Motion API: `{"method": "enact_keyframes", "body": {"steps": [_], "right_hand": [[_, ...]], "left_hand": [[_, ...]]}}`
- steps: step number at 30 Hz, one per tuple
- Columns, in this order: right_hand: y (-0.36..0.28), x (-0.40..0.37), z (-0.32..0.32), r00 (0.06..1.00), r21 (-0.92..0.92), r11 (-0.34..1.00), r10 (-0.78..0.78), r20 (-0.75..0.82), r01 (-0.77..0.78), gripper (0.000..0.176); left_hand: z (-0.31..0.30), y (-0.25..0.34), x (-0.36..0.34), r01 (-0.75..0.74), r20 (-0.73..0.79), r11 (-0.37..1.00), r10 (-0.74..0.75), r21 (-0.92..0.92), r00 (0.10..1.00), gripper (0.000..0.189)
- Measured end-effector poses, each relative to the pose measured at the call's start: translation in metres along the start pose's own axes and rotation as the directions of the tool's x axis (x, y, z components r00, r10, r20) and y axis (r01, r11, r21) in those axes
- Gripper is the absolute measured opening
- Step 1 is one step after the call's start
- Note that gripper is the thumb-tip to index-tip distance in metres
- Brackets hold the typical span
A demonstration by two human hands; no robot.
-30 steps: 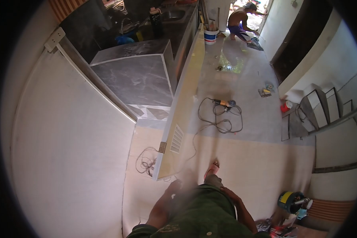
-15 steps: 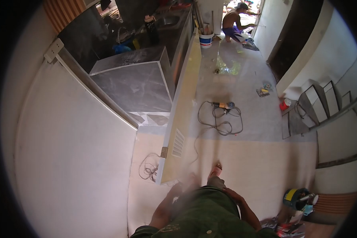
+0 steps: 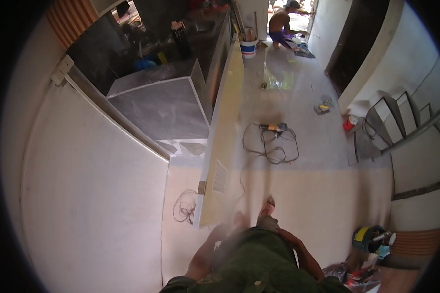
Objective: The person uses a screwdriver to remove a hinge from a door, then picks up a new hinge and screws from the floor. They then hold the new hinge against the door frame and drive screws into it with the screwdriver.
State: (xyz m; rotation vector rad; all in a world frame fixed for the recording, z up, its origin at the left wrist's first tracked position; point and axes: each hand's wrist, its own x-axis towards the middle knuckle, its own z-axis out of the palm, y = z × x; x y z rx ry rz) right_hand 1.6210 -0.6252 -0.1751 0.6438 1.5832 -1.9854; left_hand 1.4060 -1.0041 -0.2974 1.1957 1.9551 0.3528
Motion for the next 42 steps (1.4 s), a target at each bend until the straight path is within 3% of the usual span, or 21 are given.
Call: {"method": "enact_keyframes", "body": {"steps": [1,2,3,5,6,7,8,10,13,22,25,28,31,34,35,37,38,40,41,42], "right_hand": [[0.002,-0.011,0.002,0.998,0.099,0.993,-0.064,-0.005,0.064,0.064],[-0.035,-0.034,0.021,0.992,0.196,0.972,-0.128,-0.009,0.127,0.056],[-0.009,-0.025,0.008,0.998,0.168,0.984,-0.051,-0.029,0.055,0.069],[0.028,-0.011,-0.015,0.999,0.001,0.999,0.052,0.010,-0.052,0.063],[-0.054,-0.037,0.023,0.979,0.443,0.873,0.183,0.088,-0.203,0.065],[-0.039,-0.035,0.017,0.984,0.257,0.953,0.174,-0.027,-0.162,0.066],[-0.027,-0.034,0.009,0.982,0.051,0.991,0.127,-0.137,-0.121,0.068],[-0.036,-0.037,0.015,0.983,0.094,0.984,0.158,-0.094,-0.149,0.070],[-0.049,-0.037,0.018,0.982,0.082,0.983,0.170,-0.084,-0.163,0.071],[-0.067,-0.032,0.017,0.981,0.052,0.983,0.181,-0.070,-0.177,0.072],[-0.068,-0.031,0.021,0.980,0.061,0.982,0.183,-0.072,-0.179,0.072],[-0.071,-0.031,0.023,0.980,0.062,0.982,0.182,-0.082,-0.177,0.073],[-0.078,-0.033,0.024,0.980,-0.012,0.984,0.173,-0.102,-0.175,0.072],[-0.093,-0.032,0.026,0.983,-0.158,0.977,0.124,-0.133,-0.145,0.071],[-0.099,-0.030,0.025,0.984,-0.217,0.967,0.100,-0.145,-0.130,0.071],[-0.085,-0.016,0.014,0.980,-0.258,0.963,0.031,-0.194,-0.081,0.070],[-0.074,-0.008,0.007,0.977,-0.278,0.959,-0.003,-0.215,-0.058,0.070],[-0.041,0.015,-0.018,0.983,-0.174,0.984,-0.062,-0.173,0.031,0.068],[-0.041,0.025,-0.025,0.985,-0.156,0.986,-0.080,-0.154,0.056,0.068],[-0.049,0.033,-0.030,0.986,-0.136,0.987,-0.099,-0.136,0.081,0.067]], "left_hand": [[0.008,-0.010,0.006,-0.037,0.064,0.999,0.036,0.008,0.997,0.028],[0.019,-0.019,0.008,0.000,0.006,1.000,0.001,-0.006,1.000,0.032],[0.021,-0.012,0.011,0.069,-0.051,0.997,-0.071,-0.039,0.996,0.036],[0.023,0.007,0.009,0.201,-0.146,0.970,-0.220,-0.139,0.964,0.044],[-0.011,0.032,-0.004,0.092,-0.130,0.995,-0.085,0.047,0.988,0.038],[-0.027,0.053,-0.011,0.190,-0.174,0.974,-0.210,-0.123,0.962,0.022],[-0.032,0.061,-0.011,0.196,-0.163,0.971,-0.218,-0.139,0.962,0.021],[-0.033,0.066,-0.012,0.201,-0.153,0.966,-0.226,-0.165,0.962,0.019],[-0.031,0.068,-0.017,0.253,-0.126,0.923,-0.299,-0.289,0.946,0.034],[-0.024,0.063,-0.025,0.296,-0.106,0.894,-0.348,-0.336,0.931,0.027],[-0.009,0.049,-0.023,0.222,-0.229,0.936,-0.287,-0.274,0.930,0.019],[-0.005,0.040,-0.018,0.191,-0.250,0.934,-0.272,-0.303,0.929,0.019],[-0.012,0.044,-0.018,0.235,-0.201,0.916,-0.310,-0.324,0.929,0.017],[-0.018,0.035,-0.018,0.113,-0.228,0.990,-0.130,-0.090,0.965,0.015],[-0.018,0.032,-0.017,0.128,-0.255,0.972,-0.176,-0.195,0.951,0.018],[-0.020,0.040,-0.018,0.145,-0.285,0.902,-0.276,-0.407,0.918,0.024],[-0.025,0.046,-0.019,0.265,-0.156,0.771,-0.424,-0.579,0.892,0.027],[-0.065,0.071,-0.019,0.471,0.158,0.386,-0.617,-0.793,0.771,0.033],[-0.037,0.048,-0.014,0.385,0.188,0.248,-0.568,-0.889,0.801,0.036],[-0.037,0.044,-0.014,0.322,0.149,0.218,-0.569,-0.921,0.809,0.035]]}}
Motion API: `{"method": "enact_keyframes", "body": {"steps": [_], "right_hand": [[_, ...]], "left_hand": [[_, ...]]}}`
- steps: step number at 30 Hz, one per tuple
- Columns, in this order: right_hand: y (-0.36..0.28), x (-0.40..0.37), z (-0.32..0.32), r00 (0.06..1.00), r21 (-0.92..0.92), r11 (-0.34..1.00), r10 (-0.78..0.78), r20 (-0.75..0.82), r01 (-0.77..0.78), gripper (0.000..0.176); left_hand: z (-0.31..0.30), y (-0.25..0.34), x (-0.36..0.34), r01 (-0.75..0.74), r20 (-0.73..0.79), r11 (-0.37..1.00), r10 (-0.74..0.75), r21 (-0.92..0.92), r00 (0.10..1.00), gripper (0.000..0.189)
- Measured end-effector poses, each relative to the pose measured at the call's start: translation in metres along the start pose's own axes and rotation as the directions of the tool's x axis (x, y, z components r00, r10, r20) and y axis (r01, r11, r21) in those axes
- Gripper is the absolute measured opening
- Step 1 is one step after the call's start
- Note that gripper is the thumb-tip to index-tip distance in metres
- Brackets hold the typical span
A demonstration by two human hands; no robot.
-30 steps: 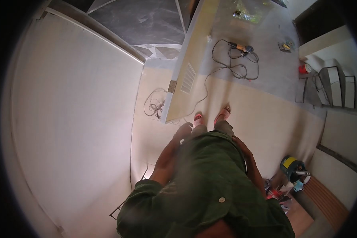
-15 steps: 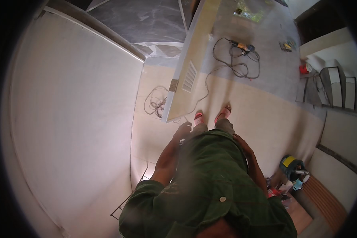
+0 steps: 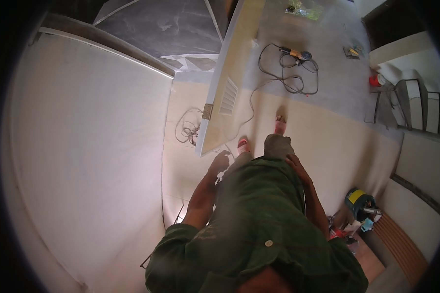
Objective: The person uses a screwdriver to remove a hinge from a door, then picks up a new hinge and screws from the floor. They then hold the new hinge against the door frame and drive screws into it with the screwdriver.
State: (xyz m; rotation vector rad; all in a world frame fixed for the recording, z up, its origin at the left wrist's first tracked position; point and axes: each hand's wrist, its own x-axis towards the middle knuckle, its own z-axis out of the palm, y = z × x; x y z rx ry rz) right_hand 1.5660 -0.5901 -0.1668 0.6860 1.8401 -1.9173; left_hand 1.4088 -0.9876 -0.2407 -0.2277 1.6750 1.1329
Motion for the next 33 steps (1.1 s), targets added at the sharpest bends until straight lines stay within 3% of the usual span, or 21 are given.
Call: {"method": "enact_keyframes", "body": {"steps": [2,4,6,8,10,11,12,13,15,16,17,18,21,23,24,25,26,28,31,33], "right_hand": [[-0.012,0.016,-0.016,0.999,-0.100,0.995,0.009,0.040,-0.005,0.065],[-0.054,0.034,-0.033,0.993,-0.337,0.942,0.045,0.107,-0.006,0.063],[-0.083,0.059,-0.055,0.990,-0.475,0.880,0.061,0.124,0.005,0.062],[-0.095,0.086,-0.086,0.994,-0.466,0.885,0.043,0.099,0.009,0.060],[-0.105,0.126,-0.128,0.994,-0.665,0.741,-0.109,0.016,0.092,0.042],[-0.105,0.131,-0.143,0.986,-0.745,0.658,-0.167,-0.007,0.106,0.034],[-0.107,0.130,-0.159,0.999,-0.629,0.776,-0.049,0.007,0.042,0.043],[-0.119,0.139,-0.183,0.999,-0.507,0.862,0.044,0.030,-0.022,0.052],[-0.158,0.157,-0.223,0.990,-0.294,0.947,0.141,0.029,-0.127,0.066],[-0.145,0.170,-0.244,0.983,-0.323,0.946,0.097,0.155,-0.043,0.070],[-0.161,0.175,-0.256,0.971,-0.232,0.959,0.198,0.133,-0.164,0.071],[-0.176,0.181,-0.264,0.945,-0.138,0.949,0.302,0.129,-0.284,0.072],[-0.164,0.207,-0.290,0.938,-0.129,0.949,0.308,0.162,-0.289,0.071],[-0.182,0.227,-0.303,0.924,-0.048,0.941,0.339,0.177,-0.336,0.069],[-0.192,0.235,-0.310,0.916,-0.011,0.933,0.356,0.184,-0.360,0.068],[-0.169,0.259,-0.322,0.938,-0.219,0.941,0.297,0.177,-0.257,0.065],[-0.183,0.278,-0.329,0.930,-0.228,0.927,0.336,0.152,-0.297,0.064],[-0.211,0.315,-0.339,0.903,-0.243,0.890,0.418,0.100,-0.385,0.063],[-0.244,0.386,-0.374,0.969,-0.403,0.885,0.245,-0.023,-0.233,0.062],[-0.303,0.421,-0.393,0.970,-0.464,0.853,0.190,-0.152,-0.240,0.061]], "left_hand": [[0.003,-0.002,0.005,-0.069,-0.016,0.989,0.068,-0.132,0.998,0.033],[0.001,-0.022,0.029,-0.200,-0.014,0.950,0.209,0.239,0.978,0.031],[0.006,-0.006,0.043,-0.307,0.081,0.703,0.336,0.641,0.938,0.029],[0.012,0.023,0.049,-0.204,0.092,0.778,0.186,0.595,0.978,0.027],[0.030,0.091,0.073,-0.051,-0.064,0.871,0.094,0.489,0.993,0.028],[0.053,0.128,0.073,0.053,-0.219,0.923,0.035,0.382,0.975,0.029],[0.069,0.158,0.069,0.143,-0.364,0.955,-0.041,0.259,0.931,0.030],[0.064,0.120,0.111,-0.143,-0.263,0.782,0.367,0.606,0.892,0.031],[0.083,0.223,0.129,0.099,-0.341,0.793,0.143,0.602,0.929,0.032],[0.094,0.276,0.126,0.228,-0.386,0.782,0.018,0.580,0.922,0.033],[0.094,0.315,0.132,0.245,-0.359,0.768,-0.022,0.591,0.933,0.038],[0.094,0.350,0.137,0.190,-0.372,0.816,0.033,0.547,0.928,0.037],[0.098,0.421,0.165,0.035,-0.416,0.895,0.172,0.445,0.893,0.036],[0.102,0.440,0.205,-0.041,-0.433,0.915,0.229,0.402,0.872,0.037],[0.100,0.427,0.232,-0.114,-0.333,0.867,0.304,0.485,0.893,0.038],[0.095,0.403,0.269,-0.196,-0.229,0.808,0.376,0.556,0.898,0.038],[0.086,0.397,0.301,-0.282,-0.123,0.736,0.444,0.616,0.888,0.039],[0.087,0.433,0.342,-0.225,-0.111,0.719,0.388,0.657,0.915,0.040],[0.080,0.516,0.395,-0.233,-0.082,0.723,0.372,0.650,0.925,0.039],[0.072,0.570,0.387,-0.210,-0.121,0.772,0.347,0.600,0.930,0.038]]}}
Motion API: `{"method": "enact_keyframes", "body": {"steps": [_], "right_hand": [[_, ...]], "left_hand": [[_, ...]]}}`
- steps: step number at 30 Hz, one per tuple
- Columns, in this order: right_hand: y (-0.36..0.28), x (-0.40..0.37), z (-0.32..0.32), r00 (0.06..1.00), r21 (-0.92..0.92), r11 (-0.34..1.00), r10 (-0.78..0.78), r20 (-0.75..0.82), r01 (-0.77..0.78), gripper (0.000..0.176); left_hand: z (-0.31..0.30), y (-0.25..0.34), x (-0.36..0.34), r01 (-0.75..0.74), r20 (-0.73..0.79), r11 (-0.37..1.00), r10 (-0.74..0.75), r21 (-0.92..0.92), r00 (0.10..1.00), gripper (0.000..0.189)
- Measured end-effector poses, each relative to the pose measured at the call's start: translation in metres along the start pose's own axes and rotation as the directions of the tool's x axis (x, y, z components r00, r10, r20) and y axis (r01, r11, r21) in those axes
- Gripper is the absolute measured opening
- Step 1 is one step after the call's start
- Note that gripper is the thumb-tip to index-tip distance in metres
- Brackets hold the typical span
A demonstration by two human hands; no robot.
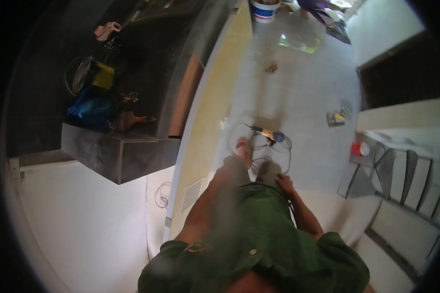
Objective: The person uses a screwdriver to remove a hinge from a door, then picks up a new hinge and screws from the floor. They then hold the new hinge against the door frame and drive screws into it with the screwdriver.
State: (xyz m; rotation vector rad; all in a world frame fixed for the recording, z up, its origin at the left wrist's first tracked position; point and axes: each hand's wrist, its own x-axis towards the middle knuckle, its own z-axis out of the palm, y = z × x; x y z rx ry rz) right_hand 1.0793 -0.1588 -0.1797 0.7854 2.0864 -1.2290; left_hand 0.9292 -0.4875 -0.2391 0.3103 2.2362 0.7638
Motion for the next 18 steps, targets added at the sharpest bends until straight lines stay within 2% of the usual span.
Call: {"method": "enact_keyframes", "body": {"steps": [1,2,3,5,6,8,11,12,13,14,15,16,17,18], "right_hand": [[-0.035,0.025,-0.018,0.997,-0.017,1.000,-0.015,-0.072,0.014,0.060],[-0.068,0.046,-0.036,0.996,0.150,0.987,-0.045,-0.080,0.057,0.054],[-0.090,0.062,-0.053,0.994,0.316,0.945,-0.060,-0.093,0.086,0.048],[-0.133,0.107,-0.083,0.987,0.381,0.918,-0.061,-0.151,0.114,0.040],[-0.155,0.133,-0.097,0.980,0.409,0.902,-0.064,-0.187,0.137,0.037],[-0.186,0.192,-0.110,0.992,0.518,0.847,-0.073,-0.104,0.117,0.031],[-0.265,0.255,-0.132,0.999,0.637,0.771,-0.031,0.038,0.000,0.026],[-0.302,0.276,-0.139,0.997,0.668,0.743,-0.009,0.082,-0.048,0.024],[-0.332,0.311,-0.145,0.995,0.656,0.754,-0.039,0.087,-0.027,0.025],[-0.361,0.351,-0.151,0.993,0.644,0.765,-0.072,0.093,-0.005,0.025],[-0.398,0.389,-0.158,0.989,0.630,0.776,-0.104,0.102,0.017,0.025],[-0.431,0.426,-0.164,0.991,0.710,0.704,-0.104,0.083,0.014,0.027],[-0.469,0.462,-0.173,0.993,0.785,0.619,-0.098,0.064,0.010,0.030],[-0.494,0.522,-0.177,0.991,0.790,0.608,-0.133,0.000,0.082,0.031]], "left_hand": [[-0.028,0.010,0.012,0.020,-0.018,1.000,-0.020,-0.009,1.000,0.037],[-0.051,0.019,0.018,0.037,-0.027,0.999,-0.037,-0.014,0.999,0.036],[-0.064,0.026,0.020,0.119,-0.018,0.987,-0.122,-0.103,0.992,0.036],[-0.094,0.037,0.041,0.255,0.016,0.932,-0.260,-0.258,0.966,0.034],[-0.097,0.026,0.056,0.209,-0.040,0.942,-0.227,-0.263,0.973,0.034],[-0.081,-0.011,0.076,0.126,-0.145,0.952,-0.172,-0.280,0.974,0.033],[-0.127,0.027,0.076,0.394,0.025,0.766,-0.444,-0.509,0.896,0.035],[-0.116,0.008,0.086,0.364,-0.056,0.799,-0.442,-0.478,0.895,0.036],[-0.091,-0.022,0.092,0.334,-0.142,0.831,-0.433,-0.445,0.890,0.037],[-0.072,-0.038,0.089,0.163,-0.355,0.960,-0.238,-0.228,0.904,0.037],[-0.077,-0.018,0.084,0.301,-0.161,0.751,-0.473,-0.588,0.866,0.036],[-0.084,0.003,0.078,0.406,0.049,0.396,-0.664,-0.824,0.746,0.036],[-0.068,0.003,0.070,0.392,0.079,0.358,-0.645,-0.848,0.760,0.033],[-0.059,0.009,0.065,0.379,0.108,0.317,-0.626,-0.869,0.772,0.030]]}}
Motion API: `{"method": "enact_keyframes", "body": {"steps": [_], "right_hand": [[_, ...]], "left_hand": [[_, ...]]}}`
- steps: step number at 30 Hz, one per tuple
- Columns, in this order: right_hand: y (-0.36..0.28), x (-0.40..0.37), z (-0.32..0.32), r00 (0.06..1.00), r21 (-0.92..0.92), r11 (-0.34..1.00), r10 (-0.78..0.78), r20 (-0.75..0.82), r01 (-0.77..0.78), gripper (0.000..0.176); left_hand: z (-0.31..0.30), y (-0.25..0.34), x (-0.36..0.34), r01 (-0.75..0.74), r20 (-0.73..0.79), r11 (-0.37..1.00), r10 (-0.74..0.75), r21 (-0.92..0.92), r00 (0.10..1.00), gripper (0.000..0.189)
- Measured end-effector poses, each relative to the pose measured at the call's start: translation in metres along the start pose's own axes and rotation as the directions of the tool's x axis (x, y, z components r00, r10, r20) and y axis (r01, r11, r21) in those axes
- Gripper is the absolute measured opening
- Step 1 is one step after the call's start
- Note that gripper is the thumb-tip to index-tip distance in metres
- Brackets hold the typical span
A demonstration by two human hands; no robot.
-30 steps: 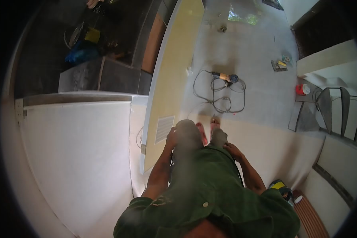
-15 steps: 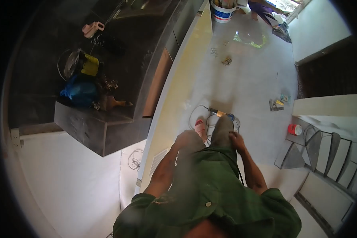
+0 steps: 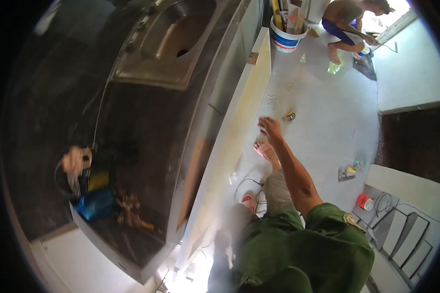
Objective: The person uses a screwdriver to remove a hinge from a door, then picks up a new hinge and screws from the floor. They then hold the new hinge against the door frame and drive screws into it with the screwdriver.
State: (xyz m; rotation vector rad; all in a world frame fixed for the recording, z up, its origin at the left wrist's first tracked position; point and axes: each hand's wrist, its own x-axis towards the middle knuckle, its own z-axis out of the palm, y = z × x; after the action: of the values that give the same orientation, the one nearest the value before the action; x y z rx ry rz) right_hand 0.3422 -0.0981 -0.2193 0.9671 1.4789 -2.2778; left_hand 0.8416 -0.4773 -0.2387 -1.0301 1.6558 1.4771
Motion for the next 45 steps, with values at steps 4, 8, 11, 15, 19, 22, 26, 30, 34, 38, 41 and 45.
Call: {"method": "enact_keyframes", "body": {"steps": [4,8,11,15,19,22,26,30,34,38,41,45], "right_hand": [[-0.056,0.161,0.043,0.982,0.120,0.978,-0.159,-0.103,0.171,0.040],[-0.106,0.223,0.075,0.925,0.083,0.961,-0.228,-0.303,0.264,0.050],[-0.116,0.239,0.085,0.913,0.107,0.959,-0.211,-0.348,0.262,0.050],[-0.095,0.268,0.083,0.851,-0.012,0.941,-0.311,-0.424,0.338,0.034],[-0.098,0.263,0.087,0.830,-0.022,0.931,-0.336,-0.445,0.365,0.029],[-0.101,0.261,0.085,0.843,-0.026,0.944,-0.305,-0.444,0.328,0.029],[-0.108,0.252,0.090,0.819,-0.075,0.952,-0.296,-0.491,0.298,0.027],[-0.111,0.245,0.098,0.810,-0.121,0.969,-0.248,-0.532,0.217,0.027],[-0.104,0.239,0.096,0.816,-0.119,0.968,-0.249,-0.522,0.219,0.027],[-0.102,0.236,0.096,0.816,-0.135,0.969,-0.246,-0.524,0.206,0.026],[-0.102,0.234,0.097,0.805,-0.160,0.957,-0.291,-0.516,0.243,0.025],[-0.102,0.234,0.098,0.800,-0.139,0.950,-0.310,-0.514,0.279,0.024]], "left_hand": [[0.087,0.003,-0.029,-0.100,-0.103,0.748,0.220,0.656,0.970,0.026],[0.129,0.065,-0.038,-0.089,-0.085,0.673,0.222,0.734,0.971,0.027],[0.156,0.121,-0.041,0.161,-0.159,0.842,-0.091,0.515,0.983,0.028],[0.172,0.145,-0.038,0.222,-0.142,0.810,-0.172,0.543,0.975,0.031],[0.176,0.151,-0.032,0.249,-0.148,0.808,-0.200,0.534,0.969,0.031],[0.181,0.157,-0.031,0.272,-0.156,0.804,-0.223,0.528,0.962,0.031],[0.183,0.165,-0.025,0.281,-0.157,0.798,-0.233,0.533,0.960,0.031],[0.183,0.175,-0.017,0.279,-0.150,0.791,-0.236,0.544,0.960,0.032],[0.185,0.183,-0.014,0.284,-0.149,0.783,-0.242,0.554,0.959,0.032],[0.186,0.190,-0.012,0.330,-0.180,0.763,-0.277,0.556,0.944,0.033],[0.186,0.191,-0.009,0.321,-0.163,0.756,-0.279,0.571,0.946,0.034],[0.184,0.182,-0.010,0.215,-0.145,0.801,-0.160,0.559,0.976,0.033]]}}
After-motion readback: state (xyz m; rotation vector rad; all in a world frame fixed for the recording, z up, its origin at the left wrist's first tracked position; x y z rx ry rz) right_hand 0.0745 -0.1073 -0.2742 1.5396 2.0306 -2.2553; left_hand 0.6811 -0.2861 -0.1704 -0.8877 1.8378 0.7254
